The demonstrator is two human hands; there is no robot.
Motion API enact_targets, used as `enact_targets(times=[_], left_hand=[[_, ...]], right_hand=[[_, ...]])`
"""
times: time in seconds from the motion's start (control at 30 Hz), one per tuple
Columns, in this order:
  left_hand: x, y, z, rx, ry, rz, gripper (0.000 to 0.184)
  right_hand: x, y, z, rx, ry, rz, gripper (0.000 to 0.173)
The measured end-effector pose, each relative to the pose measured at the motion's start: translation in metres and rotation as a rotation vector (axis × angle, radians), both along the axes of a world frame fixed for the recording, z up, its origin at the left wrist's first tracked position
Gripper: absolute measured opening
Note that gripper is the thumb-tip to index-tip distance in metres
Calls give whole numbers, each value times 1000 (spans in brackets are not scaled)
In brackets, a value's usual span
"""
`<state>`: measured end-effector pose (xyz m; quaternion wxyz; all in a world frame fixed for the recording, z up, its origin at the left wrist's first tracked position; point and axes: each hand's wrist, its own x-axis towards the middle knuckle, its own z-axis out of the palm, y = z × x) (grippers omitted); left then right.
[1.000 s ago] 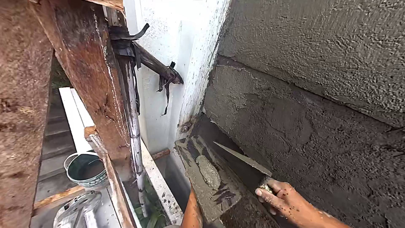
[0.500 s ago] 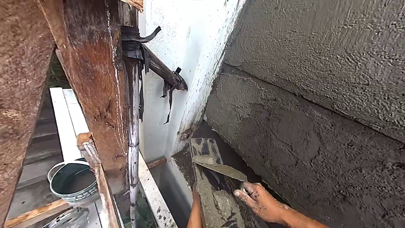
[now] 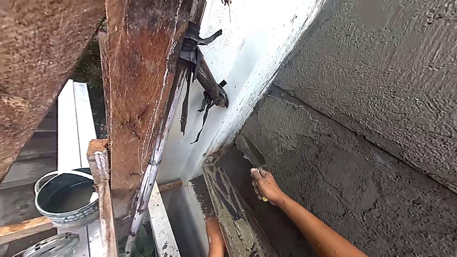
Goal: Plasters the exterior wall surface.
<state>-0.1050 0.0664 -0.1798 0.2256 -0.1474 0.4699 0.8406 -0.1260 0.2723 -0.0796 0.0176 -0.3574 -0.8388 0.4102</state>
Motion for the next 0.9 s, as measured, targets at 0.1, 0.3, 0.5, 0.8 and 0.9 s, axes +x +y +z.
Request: enact_targets(times=[0.1, 0.3, 0.5, 0.8, 0.9], left_hand=[[1, 5, -5, -70, 10, -40, 26], [5, 6, 6, -174, 21, -115, 28], [4, 13, -4, -214, 30, -126, 29], [10, 17, -7, -255, 61, -158, 31], [12, 18, -10, -256, 78, -168, 32]], right_hand=[[-4, 4, 6, -133, -181, 1, 32], [-52, 14, 13, -127, -288, -69, 29], [-106, 32, 55, -163, -250, -152, 27], [-99, 30, 132, -187, -103, -198, 30], [-98, 36, 167, -256, -8, -235, 27]])
